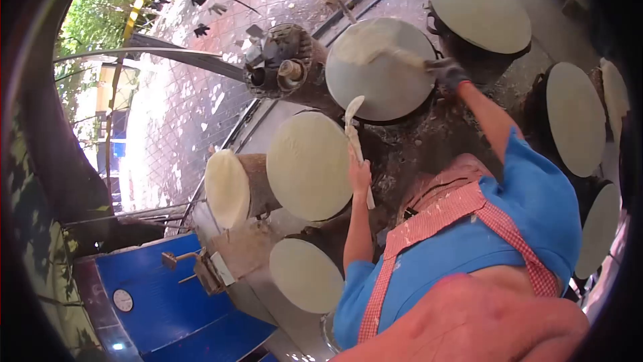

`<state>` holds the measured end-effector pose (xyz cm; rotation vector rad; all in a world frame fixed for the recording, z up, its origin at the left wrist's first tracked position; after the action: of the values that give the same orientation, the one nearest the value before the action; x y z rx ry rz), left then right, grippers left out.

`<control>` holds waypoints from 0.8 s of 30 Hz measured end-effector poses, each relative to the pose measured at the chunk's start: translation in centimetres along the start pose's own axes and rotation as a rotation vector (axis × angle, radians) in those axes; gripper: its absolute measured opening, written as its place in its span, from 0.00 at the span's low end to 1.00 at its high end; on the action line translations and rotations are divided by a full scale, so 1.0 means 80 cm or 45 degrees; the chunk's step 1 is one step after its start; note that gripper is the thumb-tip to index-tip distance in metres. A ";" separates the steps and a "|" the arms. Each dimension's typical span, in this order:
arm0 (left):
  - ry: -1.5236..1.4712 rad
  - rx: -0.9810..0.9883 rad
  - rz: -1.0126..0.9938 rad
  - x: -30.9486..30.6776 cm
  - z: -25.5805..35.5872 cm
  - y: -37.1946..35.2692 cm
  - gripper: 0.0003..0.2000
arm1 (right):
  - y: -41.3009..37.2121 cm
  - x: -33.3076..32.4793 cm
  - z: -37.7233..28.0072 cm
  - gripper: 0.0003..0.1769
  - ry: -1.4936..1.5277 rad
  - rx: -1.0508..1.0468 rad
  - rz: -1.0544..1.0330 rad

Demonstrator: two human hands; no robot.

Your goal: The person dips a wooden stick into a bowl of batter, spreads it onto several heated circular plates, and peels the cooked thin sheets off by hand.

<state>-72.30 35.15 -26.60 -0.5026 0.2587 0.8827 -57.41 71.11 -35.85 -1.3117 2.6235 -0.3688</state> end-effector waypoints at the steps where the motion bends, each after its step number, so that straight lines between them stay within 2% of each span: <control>1: 0.057 0.110 0.040 -0.003 0.012 -0.001 0.34 | -0.004 -0.035 -0.044 0.20 0.502 -0.108 0.129; 3: 0.008 0.065 0.022 -0.001 0.031 -0.011 0.34 | -0.010 -0.013 -0.062 0.17 -1.741 -0.186 0.315; 5: -0.046 0.025 -0.005 0.003 0.038 -0.013 0.34 | -0.012 0.070 -0.062 0.19 -1.605 -0.871 0.478; 7: 0.013 0.039 0.050 0.008 0.040 -0.015 0.34 | -0.022 0.086 -0.110 0.17 -0.584 -0.776 0.145; 8: 0.007 0.046 0.074 0.009 0.043 -0.014 0.34 | -0.015 0.060 -0.116 0.17 -0.583 -0.798 0.130; 10: 0.112 -0.044 0.025 0.012 0.037 -0.019 0.34 | 0.009 -0.010 -0.075 0.17 -0.252 -0.403 0.003; 12: 0.092 -0.012 0.072 0.014 0.040 -0.013 0.35 | 0.037 -0.075 -0.048 0.18 0.243 0.136 0.189; 13: 0.051 -0.012 0.070 0.017 0.034 -0.011 0.35 | -0.002 -0.049 -0.114 0.18 0.803 0.269 0.064; 14: 0.008 -0.019 0.063 0.021 0.028 -0.014 0.35 | 0.003 -0.033 -0.091 0.18 0.806 0.276 0.054; 16: -0.077 -0.066 0.064 0.029 0.027 -0.015 0.36 | 0.035 -0.005 -0.059 0.16 0.325 -0.013 0.106; 17: -0.098 -0.108 0.079 0.032 0.026 -0.015 0.36 | 0.032 -0.009 -0.069 0.16 0.325 -0.022 0.092; 19: -0.110 -0.168 0.115 0.033 0.023 -0.016 0.36 | 0.008 -0.004 -0.104 0.15 -0.222 -0.328 -0.203; 21: -0.225 -0.224 0.139 0.036 0.017 -0.019 0.35 | 0.024 -0.053 -0.084 0.16 0.382 0.063 -0.506; 22: -0.220 -0.227 0.159 0.035 0.019 -0.017 0.35 | 0.025 -0.080 -0.104 0.16 0.062 0.418 -0.109; 24: -0.333 -0.250 0.187 0.040 0.022 -0.020 0.34 | 0.113 -0.112 -0.055 0.12 0.015 0.297 -0.041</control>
<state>-69.07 37.32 -25.95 -0.5476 -0.0316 1.1121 -60.17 84.18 -33.92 -1.2779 2.4798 -0.6668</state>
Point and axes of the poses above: each hand's wrist, its own y-axis towards the middle knuckle, its own x-axis out of the palm, z = x × y, the point moved 7 cm from there along y, towards the middle knuckle, and after that the axes turned 5 degrees about z, right-handed, at the moved point
